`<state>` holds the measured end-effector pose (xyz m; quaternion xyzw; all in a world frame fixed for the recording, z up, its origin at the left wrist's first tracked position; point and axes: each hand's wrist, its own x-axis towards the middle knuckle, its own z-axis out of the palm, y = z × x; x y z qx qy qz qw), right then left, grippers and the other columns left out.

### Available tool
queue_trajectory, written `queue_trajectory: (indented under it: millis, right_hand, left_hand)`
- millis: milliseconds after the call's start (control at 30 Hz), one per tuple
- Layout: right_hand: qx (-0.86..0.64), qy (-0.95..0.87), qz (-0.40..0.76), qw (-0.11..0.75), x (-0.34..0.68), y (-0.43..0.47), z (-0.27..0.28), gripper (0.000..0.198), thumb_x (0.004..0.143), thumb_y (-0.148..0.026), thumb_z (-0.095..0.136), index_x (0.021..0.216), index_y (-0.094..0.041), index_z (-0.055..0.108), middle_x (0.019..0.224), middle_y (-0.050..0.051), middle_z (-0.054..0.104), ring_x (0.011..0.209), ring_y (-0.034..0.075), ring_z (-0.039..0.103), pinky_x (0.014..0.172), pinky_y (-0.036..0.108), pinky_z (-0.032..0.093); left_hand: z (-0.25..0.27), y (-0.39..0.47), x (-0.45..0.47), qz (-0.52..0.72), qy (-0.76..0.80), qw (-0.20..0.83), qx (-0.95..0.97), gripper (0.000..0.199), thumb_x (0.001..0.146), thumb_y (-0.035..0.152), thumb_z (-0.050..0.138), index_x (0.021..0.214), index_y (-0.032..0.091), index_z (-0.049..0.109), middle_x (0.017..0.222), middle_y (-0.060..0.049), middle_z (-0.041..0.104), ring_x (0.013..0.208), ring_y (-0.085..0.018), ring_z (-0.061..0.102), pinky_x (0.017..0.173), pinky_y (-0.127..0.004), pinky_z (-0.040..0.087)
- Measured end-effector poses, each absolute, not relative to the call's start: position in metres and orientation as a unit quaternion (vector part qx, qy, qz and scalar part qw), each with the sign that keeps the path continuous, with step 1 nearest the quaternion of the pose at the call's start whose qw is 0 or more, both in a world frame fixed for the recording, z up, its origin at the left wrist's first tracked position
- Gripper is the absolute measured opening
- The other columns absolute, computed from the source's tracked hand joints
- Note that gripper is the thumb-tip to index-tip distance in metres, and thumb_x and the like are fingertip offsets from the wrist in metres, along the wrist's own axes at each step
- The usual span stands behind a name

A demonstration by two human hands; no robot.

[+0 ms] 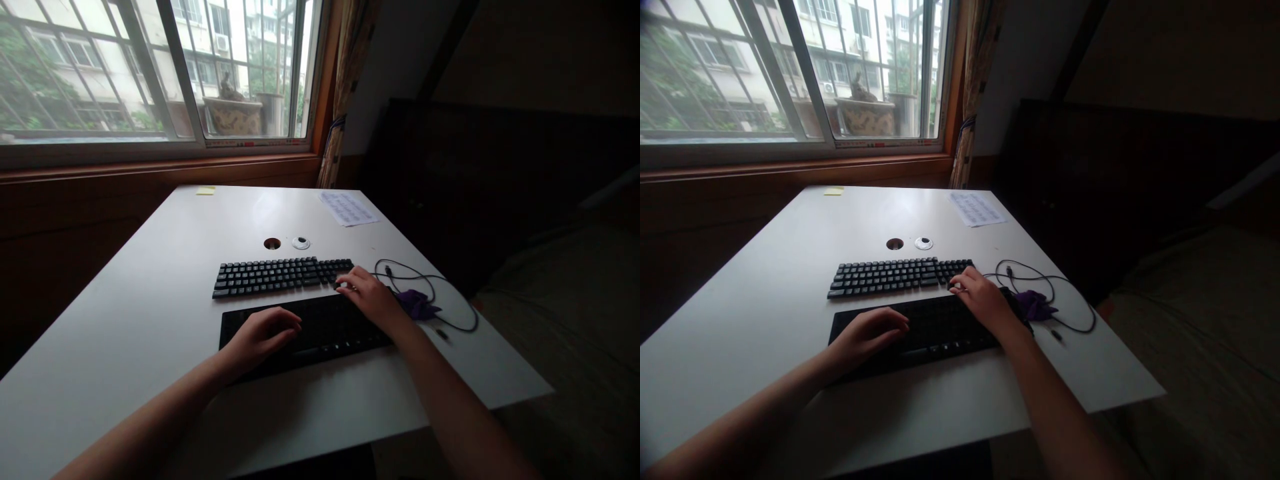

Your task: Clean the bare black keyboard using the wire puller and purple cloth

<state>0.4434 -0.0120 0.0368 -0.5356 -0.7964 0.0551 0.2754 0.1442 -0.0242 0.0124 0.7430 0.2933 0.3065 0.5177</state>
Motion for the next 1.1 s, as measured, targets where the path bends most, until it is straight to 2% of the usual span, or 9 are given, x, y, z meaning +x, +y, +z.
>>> queue_trajectory:
  millis: [200,300,567,667,800,1100]
  right_hand:
    - [-0.59,-0.799,0.002,0.116,0.477,0.019,0.016,0.015,0.092,-0.021,0.06,0.102,-0.024,0.07,0.103,0.003,0.062,0.085,0.016,0.064,0.07,0.025,0.045]
    - [-0.591,-0.802,-0.001,0.084,0.476,0.025,0.012,0.016,0.091,-0.022,0.061,0.103,-0.026,0.071,0.105,0.002,0.063,0.084,0.015,0.064,0.068,0.024,0.043]
    - [-0.59,-0.802,-0.01,0.096,0.479,0.027,0.01,0.024,0.091,-0.021,0.061,0.112,-0.028,0.069,0.11,0.002,0.065,0.088,0.017,0.065,0.07,0.024,0.044]
    - [-0.594,-0.795,-0.018,0.123,0.484,0.022,0.009,0.027,0.093,-0.023,0.059,0.117,-0.028,0.068,0.107,0.003,0.066,0.088,0.017,0.065,0.071,0.025,0.046]
    - [-0.579,-0.8,-0.03,0.153,0.488,0.01,0.008,0.026,0.097,-0.029,0.052,0.114,-0.027,0.071,0.099,0.004,0.064,0.082,0.016,0.064,0.073,0.026,0.047]
    - [-0.595,-0.795,-0.039,0.117,0.48,0.001,0.007,0.03,0.097,-0.033,0.051,0.12,-0.033,0.07,0.097,0.002,0.063,0.079,0.015,0.062,0.067,0.025,0.044]
  left_hand:
    - [0.013,-0.024,0.144,0.298,0.287,0.497,0.763,0.018,0.092,0.024,0.062,0.107,0.016,0.068,0.101,-0.008,0.072,0.094,-0.019,0.069,0.084,-0.03,0.056]
    - [0.014,-0.024,0.144,0.296,0.282,0.492,0.768,0.017,0.092,0.023,0.061,0.107,0.017,0.068,0.101,-0.007,0.072,0.093,-0.018,0.068,0.084,-0.03,0.056]
    - [0.015,-0.024,0.143,0.296,0.279,0.475,0.78,0.016,0.091,0.021,0.061,0.105,0.018,0.068,0.1,-0.006,0.072,0.094,-0.018,0.068,0.084,-0.029,0.055]
    - [0.013,-0.024,0.143,0.296,0.278,0.477,0.78,0.016,0.092,0.02,0.061,0.107,0.019,0.068,0.101,-0.006,0.071,0.095,-0.018,0.068,0.085,-0.029,0.054]
    - [0.012,-0.023,0.143,0.293,0.279,0.488,0.774,0.018,0.092,0.022,0.061,0.108,0.018,0.067,0.101,-0.006,0.071,0.095,-0.018,0.068,0.086,-0.03,0.055]
    - [0.013,-0.023,0.144,0.289,0.283,0.498,0.767,0.018,0.092,0.024,0.061,0.108,0.018,0.067,0.102,-0.007,0.071,0.095,-0.019,0.068,0.085,-0.03,0.055]
